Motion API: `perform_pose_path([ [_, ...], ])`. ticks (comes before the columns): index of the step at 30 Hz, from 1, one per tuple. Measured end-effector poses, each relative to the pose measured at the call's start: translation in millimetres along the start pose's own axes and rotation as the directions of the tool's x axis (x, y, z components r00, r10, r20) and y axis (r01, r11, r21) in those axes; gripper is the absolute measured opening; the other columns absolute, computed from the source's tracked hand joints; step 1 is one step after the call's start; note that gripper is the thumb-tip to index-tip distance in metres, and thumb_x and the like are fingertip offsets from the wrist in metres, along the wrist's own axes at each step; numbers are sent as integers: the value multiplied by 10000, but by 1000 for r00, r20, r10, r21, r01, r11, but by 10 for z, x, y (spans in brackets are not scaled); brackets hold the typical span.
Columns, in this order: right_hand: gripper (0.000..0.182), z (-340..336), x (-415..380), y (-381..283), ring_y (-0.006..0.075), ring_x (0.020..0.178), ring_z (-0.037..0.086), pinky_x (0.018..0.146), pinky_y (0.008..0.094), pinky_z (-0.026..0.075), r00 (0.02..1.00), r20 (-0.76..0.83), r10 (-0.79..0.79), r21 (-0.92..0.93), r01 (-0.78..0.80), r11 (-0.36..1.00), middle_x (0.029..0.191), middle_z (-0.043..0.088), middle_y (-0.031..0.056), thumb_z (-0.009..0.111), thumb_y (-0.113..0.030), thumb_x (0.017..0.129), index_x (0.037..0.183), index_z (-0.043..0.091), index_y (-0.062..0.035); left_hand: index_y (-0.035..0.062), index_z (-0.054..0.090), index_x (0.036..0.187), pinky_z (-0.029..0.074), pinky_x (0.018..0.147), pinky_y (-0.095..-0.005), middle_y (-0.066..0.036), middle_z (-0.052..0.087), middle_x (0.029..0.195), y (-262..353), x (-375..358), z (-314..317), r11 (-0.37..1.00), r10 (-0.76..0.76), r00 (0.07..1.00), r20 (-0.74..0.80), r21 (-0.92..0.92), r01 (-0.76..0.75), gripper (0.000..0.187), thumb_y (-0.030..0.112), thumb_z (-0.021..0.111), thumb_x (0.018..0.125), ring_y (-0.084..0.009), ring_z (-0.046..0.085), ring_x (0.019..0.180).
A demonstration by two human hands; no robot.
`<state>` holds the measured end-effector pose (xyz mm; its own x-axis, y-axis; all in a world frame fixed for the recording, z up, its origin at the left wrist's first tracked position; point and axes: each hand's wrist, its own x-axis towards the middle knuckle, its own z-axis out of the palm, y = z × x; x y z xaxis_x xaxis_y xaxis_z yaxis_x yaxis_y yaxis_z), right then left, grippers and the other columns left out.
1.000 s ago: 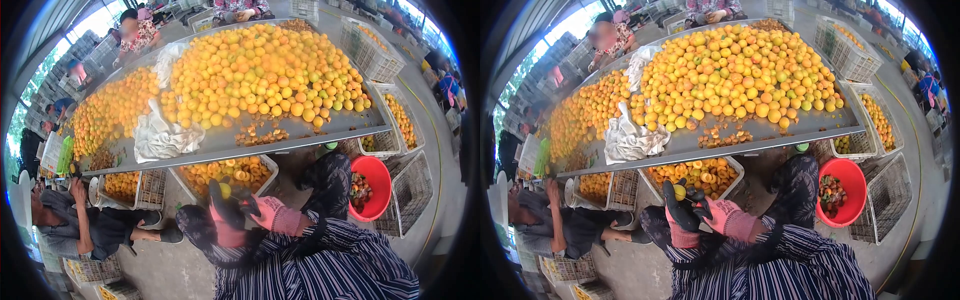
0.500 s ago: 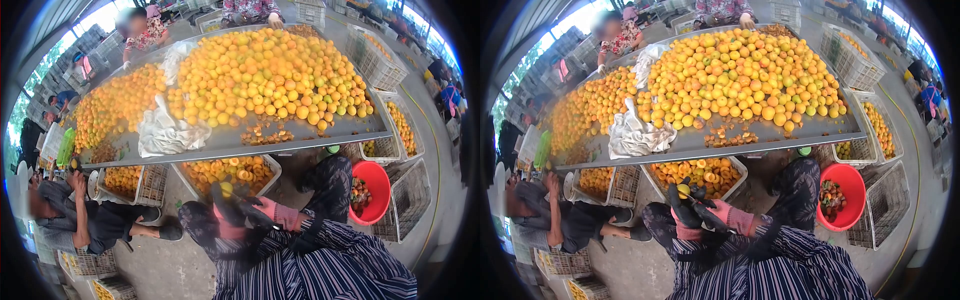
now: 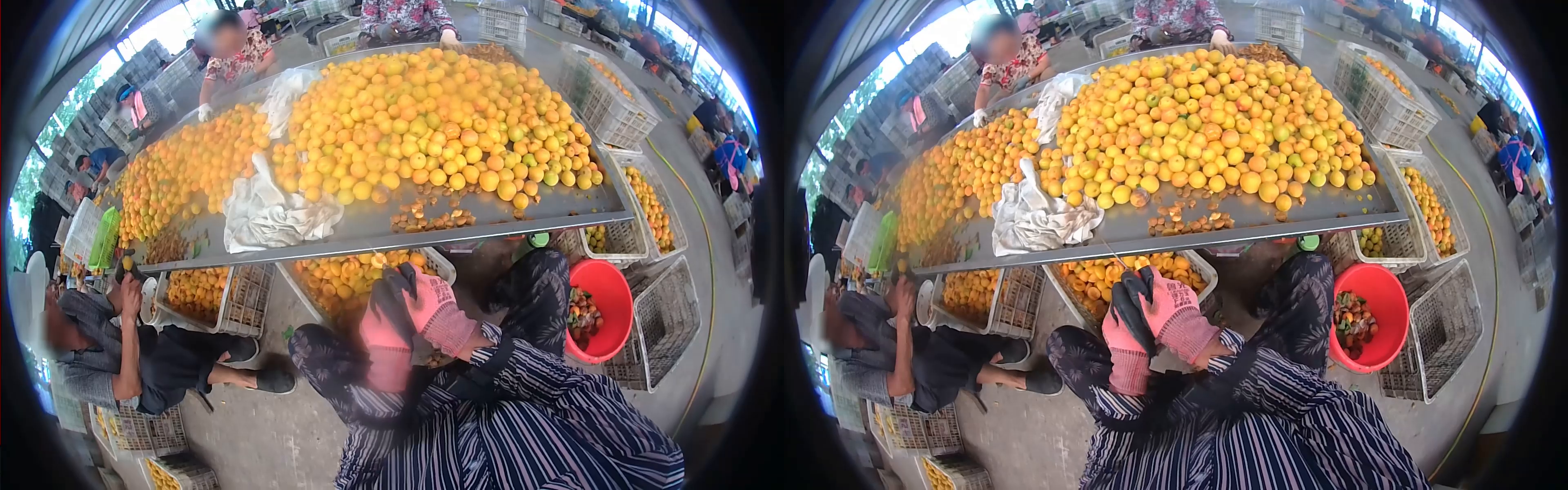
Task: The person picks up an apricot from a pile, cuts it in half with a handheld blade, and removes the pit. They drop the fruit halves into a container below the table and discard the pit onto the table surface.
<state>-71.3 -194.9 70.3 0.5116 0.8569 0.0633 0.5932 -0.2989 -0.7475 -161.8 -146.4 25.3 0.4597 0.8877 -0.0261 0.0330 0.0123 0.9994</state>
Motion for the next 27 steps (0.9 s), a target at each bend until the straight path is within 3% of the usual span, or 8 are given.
perform_pose_path([
  [4, 271, 546, 149, 717, 266, 930, 618, 813, 350, 493, 997, -21, 78, 343, -66, 937, 1052, 621, 129, 462, -66, 893, 1150, 517, 4, 13, 463, 1246, 490, 763, -363, -157, 638, 961, 361, -140, 1, 670, 76, 997, 20, 739, -66, 407, 240, 475, 909, -328, 631, 856],
  [8, 276, 935, 257, 1431, 166, 809, 606, 706, 305, 475, 941, 315, 126, 914, -336, 229, 864, 645, 126, 499, -205, 924, 1018, 568, 45, 43, 441, 1285, 490, 734, -387, -192, 632, 898, 438, -181, -15, 357, 136, 942, 307, 872, -335, 446, 184, 480, 863, -337, 632, 822],
  [10, 301, 744, 199, 1204, 95, 788, 545, 670, 269, 465, 928, 292, 233, 890, -352, 289, 832, 620, 84, 472, -229, 949, 1008, 552, 55, 43, 422, 1309, 487, 739, -395, -199, 631, 951, 422, -153, -78, 359, 107, 931, 350, 860, -364, 499, 158, 485, 828, -350, 625, 840],
  [14, 337, -71, 103, 325, 162, 808, 612, 675, 295, 504, 712, 518, 473, 630, -692, 352, 896, 633, 91, 413, -278, 968, 1080, 527, 19, -58, 426, 1264, 483, 844, -337, -186, 629, 1005, 130, -9, -89, 875, 113, 967, 230, 438, -206, 461, 227, 457, 903, -253, 626, 948],
  [18, 314, 46, -17, 509, 164, 813, 621, 676, 313, 514, 978, 32, -205, 667, 132, 734, 913, 638, 70, 408, -280, 972, 1068, 526, -5, -43, 461, 1228, 492, 849, -326, -132, 608, 1074, -1, 33, -84, 990, 68, 979, 193, -138, -41, 530, 399, 325, 969, -233, 599, 982],
  [21, 312, 84, 53, 577, 164, 764, 619, 627, 293, 507, 961, 54, -271, 456, 217, 863, 872, 633, 66, 420, -298, 968, 1049, 530, -18, -3, 472, 1226, 511, 818, -331, -135, 606, 1066, 85, 11, -123, 869, -233, 960, 156, -410, 278, 570, 478, 353, 943, -237, 609, 944],
  [23, 335, 209, 206, 751, 172, 715, 615, 590, 294, 499, 816, 550, 180, 802, -576, 160, 824, 623, 69, 466, -338, 945, 1045, 542, -28, 49, 486, 1220, 526, 772, -335, -127, 613, 1048, 55, 64, -239, 509, -441, 880, 175, -759, 406, 578, 529, 398, 910, -228, 615, 914],
  [27, 402, 404, 302, 855, 170, 684, 611, 571, 303, 496, 775, 625, 92, 747, -629, 215, 804, 617, 72, 498, -394, 920, 1046, 544, -15, 106, 503, 1217, 518, 777, -357, -76, 609, 1085, -220, 183, -381, 240, -174, 881, 441, -848, 472, 532, 523, 463, 888, -210, 608, 942],
])
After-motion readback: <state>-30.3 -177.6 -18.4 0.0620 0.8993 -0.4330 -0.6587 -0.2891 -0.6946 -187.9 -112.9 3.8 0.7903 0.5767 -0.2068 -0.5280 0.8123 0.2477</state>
